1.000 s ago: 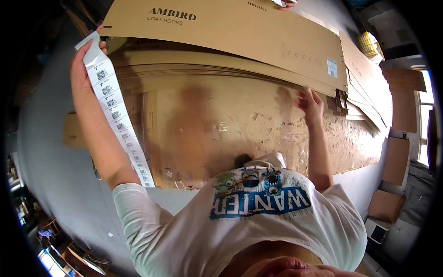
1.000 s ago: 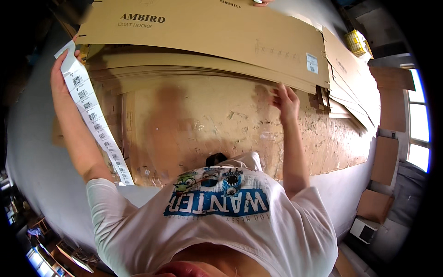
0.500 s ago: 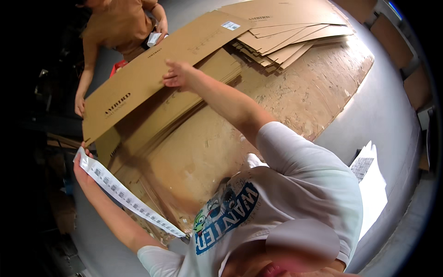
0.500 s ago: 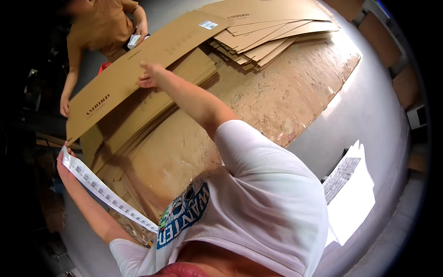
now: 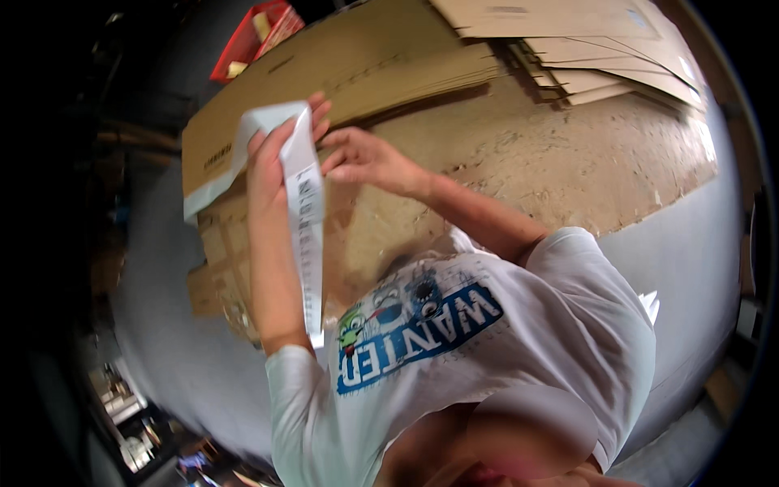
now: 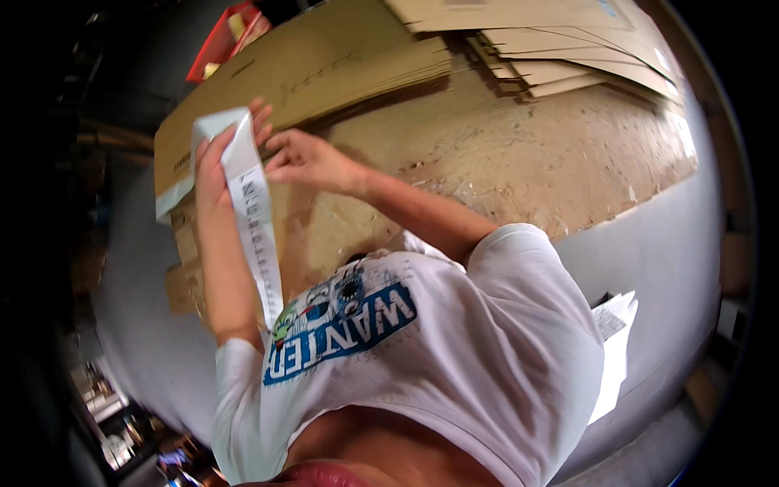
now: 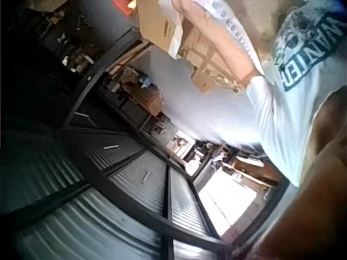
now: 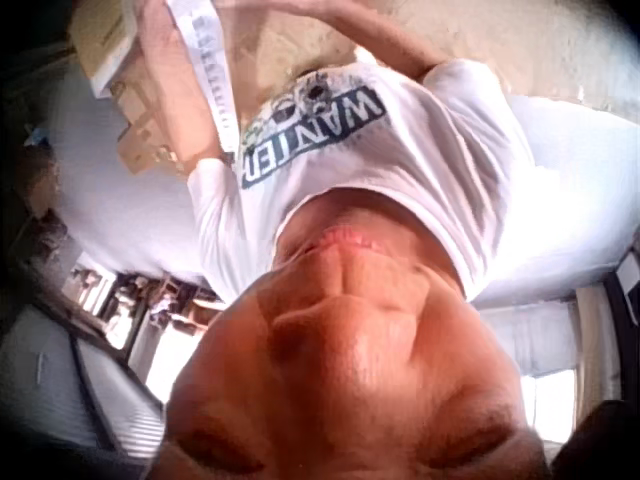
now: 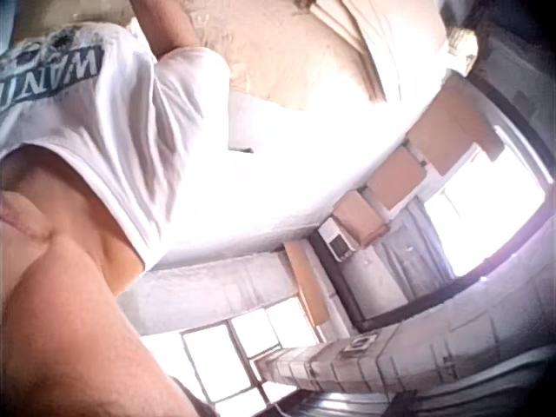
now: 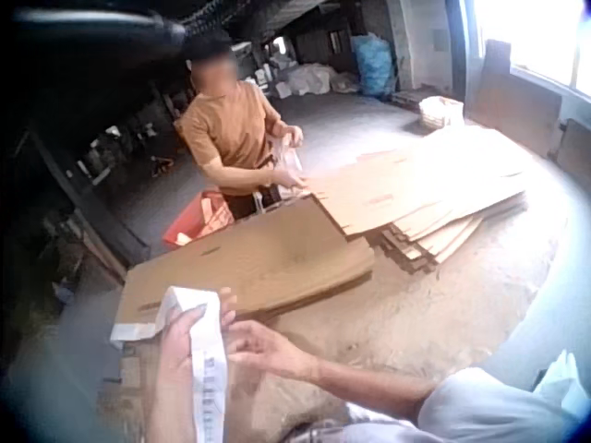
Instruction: The person stands at a workbench and repeatedly applies shipping labels to a stack of flat cardboard boxes. They peel each label from a continuous roll and press it onto the top surface of a box, then move the box to a side pile.
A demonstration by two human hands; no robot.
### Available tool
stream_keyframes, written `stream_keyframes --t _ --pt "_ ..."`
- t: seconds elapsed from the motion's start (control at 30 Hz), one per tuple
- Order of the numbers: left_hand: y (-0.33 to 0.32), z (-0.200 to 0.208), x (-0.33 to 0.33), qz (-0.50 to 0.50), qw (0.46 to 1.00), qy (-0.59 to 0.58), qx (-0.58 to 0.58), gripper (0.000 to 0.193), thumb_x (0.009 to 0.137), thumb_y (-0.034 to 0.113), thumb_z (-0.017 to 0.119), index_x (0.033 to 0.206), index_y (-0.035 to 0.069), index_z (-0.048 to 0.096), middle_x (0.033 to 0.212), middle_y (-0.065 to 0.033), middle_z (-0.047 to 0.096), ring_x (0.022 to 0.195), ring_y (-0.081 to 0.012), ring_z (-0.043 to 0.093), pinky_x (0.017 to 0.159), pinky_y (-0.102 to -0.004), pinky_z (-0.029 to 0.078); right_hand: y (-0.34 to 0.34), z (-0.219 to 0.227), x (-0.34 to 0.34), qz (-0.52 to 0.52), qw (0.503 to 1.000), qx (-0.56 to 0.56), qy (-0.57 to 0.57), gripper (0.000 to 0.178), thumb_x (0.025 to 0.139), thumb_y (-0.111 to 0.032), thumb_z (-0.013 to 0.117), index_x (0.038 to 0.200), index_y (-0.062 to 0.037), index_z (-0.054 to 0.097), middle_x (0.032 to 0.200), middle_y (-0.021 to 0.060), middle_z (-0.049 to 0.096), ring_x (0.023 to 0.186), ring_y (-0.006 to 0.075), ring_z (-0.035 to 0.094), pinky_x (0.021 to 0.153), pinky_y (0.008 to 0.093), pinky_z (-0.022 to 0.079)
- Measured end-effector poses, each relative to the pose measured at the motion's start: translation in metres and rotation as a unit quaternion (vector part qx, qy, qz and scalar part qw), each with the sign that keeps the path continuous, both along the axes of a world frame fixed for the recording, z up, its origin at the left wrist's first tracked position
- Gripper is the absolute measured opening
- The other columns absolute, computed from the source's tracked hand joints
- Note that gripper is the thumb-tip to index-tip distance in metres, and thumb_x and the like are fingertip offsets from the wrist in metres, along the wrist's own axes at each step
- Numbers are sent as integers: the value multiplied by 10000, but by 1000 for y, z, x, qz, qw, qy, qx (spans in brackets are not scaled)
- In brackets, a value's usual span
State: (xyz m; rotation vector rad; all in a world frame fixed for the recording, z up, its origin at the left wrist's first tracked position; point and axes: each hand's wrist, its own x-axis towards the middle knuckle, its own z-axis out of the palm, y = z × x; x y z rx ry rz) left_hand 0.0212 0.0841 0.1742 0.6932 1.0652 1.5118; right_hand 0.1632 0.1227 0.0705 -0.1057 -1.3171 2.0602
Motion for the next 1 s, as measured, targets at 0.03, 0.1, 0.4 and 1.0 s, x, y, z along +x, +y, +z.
stream_keyframes --t 0.03,0.1,0.4,1.0 --pt "2 4 6 -4 999 38 18 361 857 16 484 1188 -126 455 1195 -231 548 1114 -307 547 897 -330 484 1 4 2 16 1000 -26 5 481 833 -115 664 1206 46 407 955 88 606 886 125 576 813 268 469" --pt "4 11 6 -24 996 81 31 349 864 46 484 1172 -117 478 1189 -210 561 1073 -265 571 868 -318 496 1 11 6 32 997 -64 19 500 813 -63 672 1216 41 396 901 65 597 844 120 572 777 261 474" --pt "-56 30 26 92 991 97 -25 316 893 168 494 1112 -59 518 1123 -157 595 1018 -262 592 840 -369 503 -23 43 34 -23 996 -74 52 428 821 -20 643 1214 -18 473 872 36 621 720 67 554 597 191 438" --pt "-37 -64 46 53 971 -109 -205 225 802 34 585 1013 -34 551 953 -133 625 882 -237 624 761 -378 524 14 19 83 -140 969 168 -115 147 756 4 686 901 -20 691 840 43 624 819 134 590 719 258 476"
